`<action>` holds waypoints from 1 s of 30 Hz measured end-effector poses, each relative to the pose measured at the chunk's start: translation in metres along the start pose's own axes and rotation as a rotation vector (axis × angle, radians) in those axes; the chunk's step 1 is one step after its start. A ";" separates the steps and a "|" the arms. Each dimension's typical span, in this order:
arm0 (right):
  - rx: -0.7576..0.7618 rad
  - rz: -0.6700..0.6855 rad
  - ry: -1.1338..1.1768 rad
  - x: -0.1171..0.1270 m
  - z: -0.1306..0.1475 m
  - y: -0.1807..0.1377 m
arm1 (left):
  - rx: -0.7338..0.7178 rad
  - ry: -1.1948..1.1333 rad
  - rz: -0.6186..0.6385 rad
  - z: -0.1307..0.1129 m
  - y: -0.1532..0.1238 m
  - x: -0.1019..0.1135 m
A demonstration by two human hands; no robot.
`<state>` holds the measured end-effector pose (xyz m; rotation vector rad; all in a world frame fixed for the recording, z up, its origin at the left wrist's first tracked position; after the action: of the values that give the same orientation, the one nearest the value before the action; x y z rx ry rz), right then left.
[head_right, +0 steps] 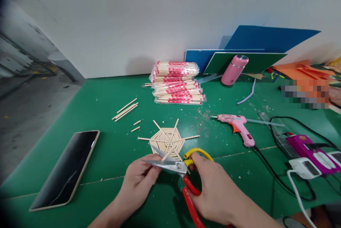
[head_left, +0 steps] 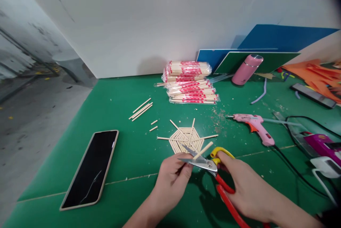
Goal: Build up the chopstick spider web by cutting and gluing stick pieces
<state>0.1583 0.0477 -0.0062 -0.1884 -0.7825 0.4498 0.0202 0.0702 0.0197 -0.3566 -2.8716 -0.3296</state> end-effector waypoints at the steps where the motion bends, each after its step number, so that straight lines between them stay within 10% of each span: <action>1: -0.009 -0.001 -0.006 0.000 -0.001 0.000 | -0.036 0.043 -0.027 -0.002 -0.001 0.001; 15: -0.012 0.030 0.005 0.001 0.003 -0.003 | 0.135 -0.147 0.149 0.009 0.001 -0.010; 24: -0.040 -0.029 -0.066 0.002 -0.004 0.001 | -0.111 0.247 -0.093 -0.004 -0.005 -0.002; 30: -0.008 -0.030 -0.099 0.005 0.001 -0.001 | 0.018 0.006 0.063 0.004 -0.002 -0.006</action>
<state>0.1612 0.0492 -0.0023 -0.1627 -0.8828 0.4300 0.0242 0.0678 0.0143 -0.4402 -2.8482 -0.2934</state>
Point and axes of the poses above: each hand's wrist, its own y-axis towards the middle knuckle, its own x-axis out of the back of the hand, z = x × y, the point moved 9 cm from there along y, towards the middle knuckle, and after that the axes turned 3 degrees about y, right-handed, at the moved point
